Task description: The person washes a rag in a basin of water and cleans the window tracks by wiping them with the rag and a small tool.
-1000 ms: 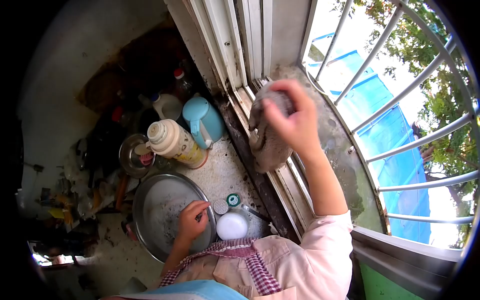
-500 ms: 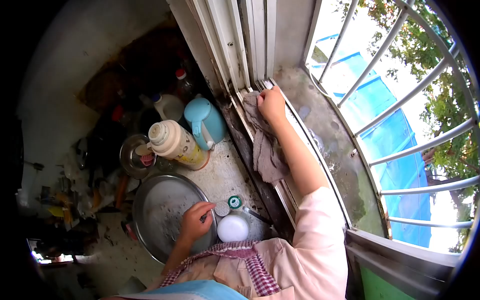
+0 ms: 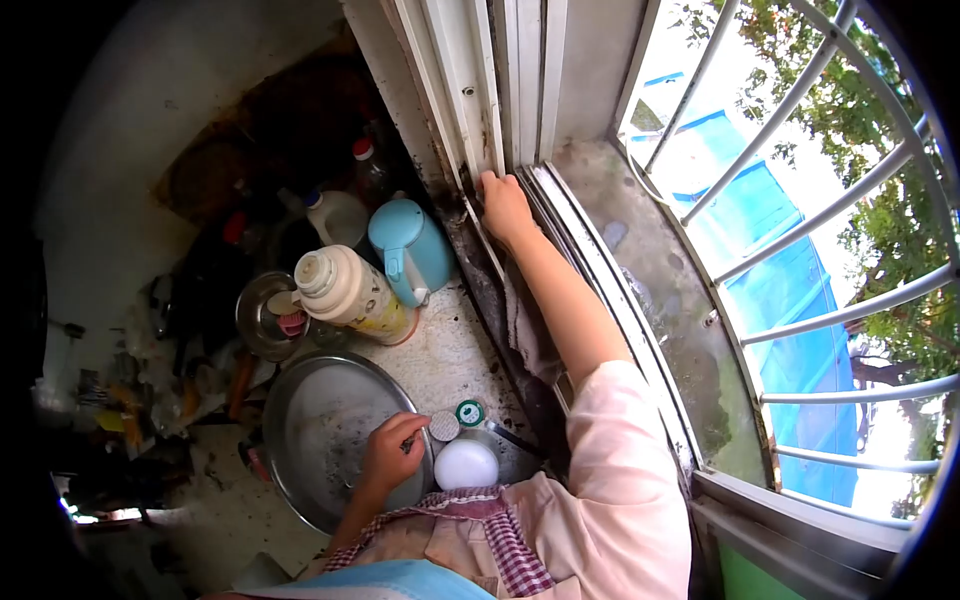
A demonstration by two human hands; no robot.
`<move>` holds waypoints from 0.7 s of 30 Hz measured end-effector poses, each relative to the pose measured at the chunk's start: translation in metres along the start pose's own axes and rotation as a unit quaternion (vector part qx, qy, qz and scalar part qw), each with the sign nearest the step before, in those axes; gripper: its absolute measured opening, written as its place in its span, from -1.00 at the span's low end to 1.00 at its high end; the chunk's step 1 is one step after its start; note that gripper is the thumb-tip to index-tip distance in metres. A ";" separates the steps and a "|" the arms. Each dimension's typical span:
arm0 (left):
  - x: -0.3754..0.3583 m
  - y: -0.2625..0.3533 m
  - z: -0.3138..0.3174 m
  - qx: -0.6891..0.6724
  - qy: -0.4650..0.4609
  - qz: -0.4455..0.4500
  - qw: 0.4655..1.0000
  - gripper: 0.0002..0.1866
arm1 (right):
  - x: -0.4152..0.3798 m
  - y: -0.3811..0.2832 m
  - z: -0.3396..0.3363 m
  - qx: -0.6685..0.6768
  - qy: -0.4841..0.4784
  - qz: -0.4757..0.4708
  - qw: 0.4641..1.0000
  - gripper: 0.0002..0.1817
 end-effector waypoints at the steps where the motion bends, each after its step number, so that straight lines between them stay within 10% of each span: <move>1: -0.001 -0.001 0.002 0.003 -0.001 0.000 1.000 -0.75 | 0.004 0.004 0.004 -0.007 0.042 0.035 0.998 -0.68; 4: 0.000 0.007 0.004 -0.004 0.006 0.031 1.000 -0.74 | 0.000 0.011 -0.006 0.140 0.128 -0.022 0.982 -0.68; 6: -0.001 0.008 0.001 -0.007 0.001 0.026 1.000 -0.74 | -0.026 -0.013 -0.010 -0.040 0.169 -0.104 0.979 -0.71; 10: -0.003 -0.001 0.003 -0.004 -0.005 0.019 1.000 -0.75 | -0.023 -0.008 -0.002 -0.149 0.074 0.043 0.985 -0.80; 21: -0.020 -0.010 -0.004 -0.015 0.013 0.010 1.000 -0.75 | -0.008 0.009 0.003 -0.115 0.069 0.045 0.990 -0.83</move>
Point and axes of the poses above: each hand's wrist, its own x-axis towards the middle knuckle, its own z-axis out of the palm, y = z × x, the point moved 3 cm from there along x, towards the middle knuckle, and after that the axes turned 15 degrees about -z, right-handed, at the moved point
